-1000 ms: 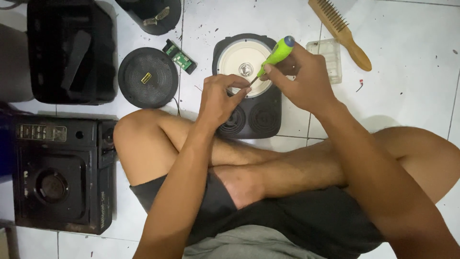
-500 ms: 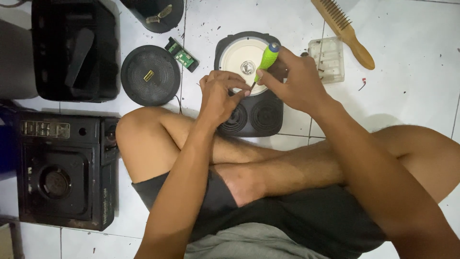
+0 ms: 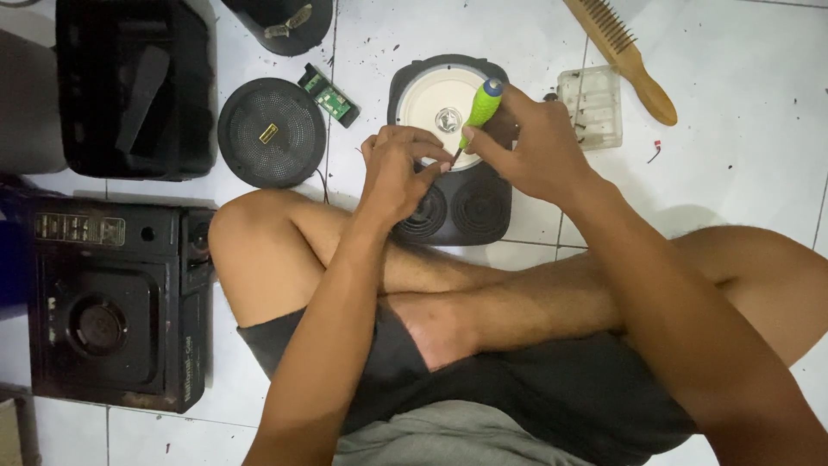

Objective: Reassembling a speaker by fitting the driver into the housing and securing it with a screwdriver.

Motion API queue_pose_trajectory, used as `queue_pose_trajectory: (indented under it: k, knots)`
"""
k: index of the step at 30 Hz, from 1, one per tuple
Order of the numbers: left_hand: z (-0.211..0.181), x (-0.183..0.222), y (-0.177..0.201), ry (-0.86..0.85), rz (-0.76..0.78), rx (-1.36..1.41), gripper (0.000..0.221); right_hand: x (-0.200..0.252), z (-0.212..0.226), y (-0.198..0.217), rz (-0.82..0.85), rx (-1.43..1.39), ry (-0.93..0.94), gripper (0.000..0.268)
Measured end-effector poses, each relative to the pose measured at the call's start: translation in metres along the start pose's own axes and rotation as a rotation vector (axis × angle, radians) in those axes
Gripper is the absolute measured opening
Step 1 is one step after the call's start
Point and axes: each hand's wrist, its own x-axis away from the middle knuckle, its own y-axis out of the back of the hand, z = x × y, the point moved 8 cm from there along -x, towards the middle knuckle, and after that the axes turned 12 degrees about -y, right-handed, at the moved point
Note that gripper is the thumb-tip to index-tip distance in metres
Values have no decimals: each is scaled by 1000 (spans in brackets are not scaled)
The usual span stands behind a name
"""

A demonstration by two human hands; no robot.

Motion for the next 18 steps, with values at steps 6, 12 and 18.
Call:
queue_pose_trajectory:
  k: [6, 12, 18]
  knots:
    - [-6, -1, 2, -3, 3, 23, 9, 1, -3, -1, 25, -34, -50, 20]
    - [3, 0, -3, 17, 16, -14, 8, 1, -6, -6, 38, 3, -44, 19]
    - [-1, 3, 18, -4, -215, -19, 11, 2, -2, -4, 22, -11, -25, 24]
